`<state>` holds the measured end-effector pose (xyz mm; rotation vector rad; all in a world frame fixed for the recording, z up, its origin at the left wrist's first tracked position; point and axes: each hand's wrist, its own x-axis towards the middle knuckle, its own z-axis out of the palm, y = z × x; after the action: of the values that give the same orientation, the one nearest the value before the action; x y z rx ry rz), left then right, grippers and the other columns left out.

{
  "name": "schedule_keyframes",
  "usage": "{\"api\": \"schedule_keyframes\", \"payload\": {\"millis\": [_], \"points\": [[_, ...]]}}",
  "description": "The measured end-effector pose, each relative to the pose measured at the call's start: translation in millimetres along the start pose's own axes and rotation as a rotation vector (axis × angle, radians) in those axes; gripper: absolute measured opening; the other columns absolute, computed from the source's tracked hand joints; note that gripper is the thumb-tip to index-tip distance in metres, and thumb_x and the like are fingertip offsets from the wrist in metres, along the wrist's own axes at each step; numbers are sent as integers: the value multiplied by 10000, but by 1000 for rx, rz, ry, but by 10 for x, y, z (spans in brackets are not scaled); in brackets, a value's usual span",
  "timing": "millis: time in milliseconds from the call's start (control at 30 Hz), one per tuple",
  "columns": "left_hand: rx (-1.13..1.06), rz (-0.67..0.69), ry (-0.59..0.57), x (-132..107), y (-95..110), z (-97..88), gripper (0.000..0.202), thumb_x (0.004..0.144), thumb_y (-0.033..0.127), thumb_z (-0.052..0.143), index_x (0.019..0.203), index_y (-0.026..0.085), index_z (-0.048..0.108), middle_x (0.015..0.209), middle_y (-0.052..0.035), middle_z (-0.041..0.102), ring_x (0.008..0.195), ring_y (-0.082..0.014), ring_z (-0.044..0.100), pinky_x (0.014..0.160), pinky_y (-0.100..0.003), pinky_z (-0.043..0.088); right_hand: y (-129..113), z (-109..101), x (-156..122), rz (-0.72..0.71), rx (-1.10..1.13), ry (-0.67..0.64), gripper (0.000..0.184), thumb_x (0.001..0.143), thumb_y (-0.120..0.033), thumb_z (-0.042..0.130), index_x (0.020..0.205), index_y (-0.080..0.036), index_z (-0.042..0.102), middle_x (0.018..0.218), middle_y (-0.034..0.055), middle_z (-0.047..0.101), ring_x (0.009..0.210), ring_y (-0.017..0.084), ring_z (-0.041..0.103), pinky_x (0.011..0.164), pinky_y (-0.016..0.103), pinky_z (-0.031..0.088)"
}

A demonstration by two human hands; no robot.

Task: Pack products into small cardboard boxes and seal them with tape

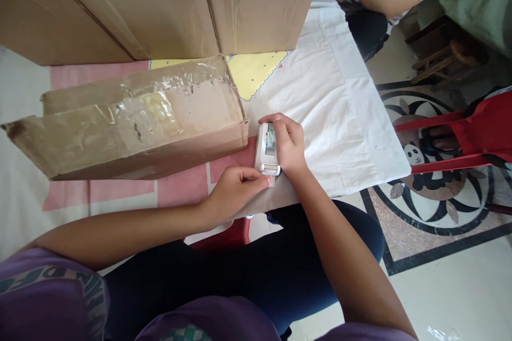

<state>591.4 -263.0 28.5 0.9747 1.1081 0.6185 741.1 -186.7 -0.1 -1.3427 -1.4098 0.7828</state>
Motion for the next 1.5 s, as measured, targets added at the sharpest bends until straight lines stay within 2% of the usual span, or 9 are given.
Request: {"api": "schedule_keyframes", "payload": {"millis": [600, 833, 1000, 1133, 1233, 1300, 1367, 1433, 1500], "points": [[-15, 24, -18, 51, -66, -23, 313, 832, 432, 682, 692, 158, 732, 647, 1, 573, 661, -124, 473, 607, -255, 345, -4, 3, 1, -3, -1, 5, 455, 1002, -519, 441, 796, -233, 729, 742, 16, 636, 778, 195, 616, 679, 322, 469], [-56, -22, -13, 3, -37, 2, 334, 829, 453, 686, 668, 161, 705, 597, 17, 499, 588, -112, 409, 552, -260, 300, -5, 6, -3, -5, 6, 12, 425, 1003, -472, 440, 800, -232, 726, 772, 11, 662, 756, 183, 607, 668, 315, 458], [-83, 9, -20, -129, -36, 60, 370, 913, 502, 588, 861, 185, 773, 592, 30, 467, 565, -112, 377, 558, -257, 322, -31, 3, 2, 3, -17, 8, 446, 1004, -478, 424, 808, -230, 738, 786, 17, 683, 734, 182, 601, 661, 317, 460], [-73, -137, -107, -377, -190, 171, 399, 934, 491, 544, 981, 178, 786, 603, 17, 516, 555, -126, 425, 543, -261, 332, -37, 2, 1, -4, 0, 7, 427, 1002, -456, 439, 802, -230, 740, 776, 16, 680, 728, 182, 599, 655, 317, 456], [-28, -277, -222, -571, -350, 248, 397, 924, 490, 565, 786, 170, 755, 513, 47, 388, 503, -111, 342, 507, -266, 248, -24, 0, -7, 2, -13, -4, 453, 1012, -503, 426, 817, -232, 733, 776, 19, 665, 719, 183, 594, 642, 319, 453], [-58, -301, -289, -636, -403, 268, 400, 910, 500, 594, 717, 170, 714, 506, 61, 337, 499, -101, 303, 508, -268, 226, -10, -2, -13, -2, -26, -16, 484, 1017, -547, 404, 839, -235, 727, 786, 23, 652, 729, 189, 598, 642, 323, 458], [-143, -282, -318, -627, -383, 256, 366, 883, 518, 641, 854, 165, 734, 562, 55, 404, 523, -96, 345, 519, -258, 259, 0, -3, -16, -14, -35, -27, 501, 1020, -575, 389, 858, -237, 722, 790, 25, 638, 730, 191, 599, 644, 326, 462], [-270, -272, -309, -556, -300, 218, 445, 844, 555, 687, 1058, 165, 712, 649, 45, 477, 535, -84, 365, 512, -244, 275, 1, -3, -18, -26, -39, -34, 507, 1021, -585, 386, 859, -236, 716, 784, 26, 624, 730, 191, 596, 643, 325, 461], [-397, -279, -300, -453, -187, 165, 534, 819, 615, 694, 1110, 168, 675, 680, 54, 463, 509, -62, 310, 480, -232, 232, -8, -4, -17, -32, -42, -36, 507, 1022, -585, 388, 847, -232, 708, 779, 25, 615, 736, 190, 595, 644, 322, 459]]}}
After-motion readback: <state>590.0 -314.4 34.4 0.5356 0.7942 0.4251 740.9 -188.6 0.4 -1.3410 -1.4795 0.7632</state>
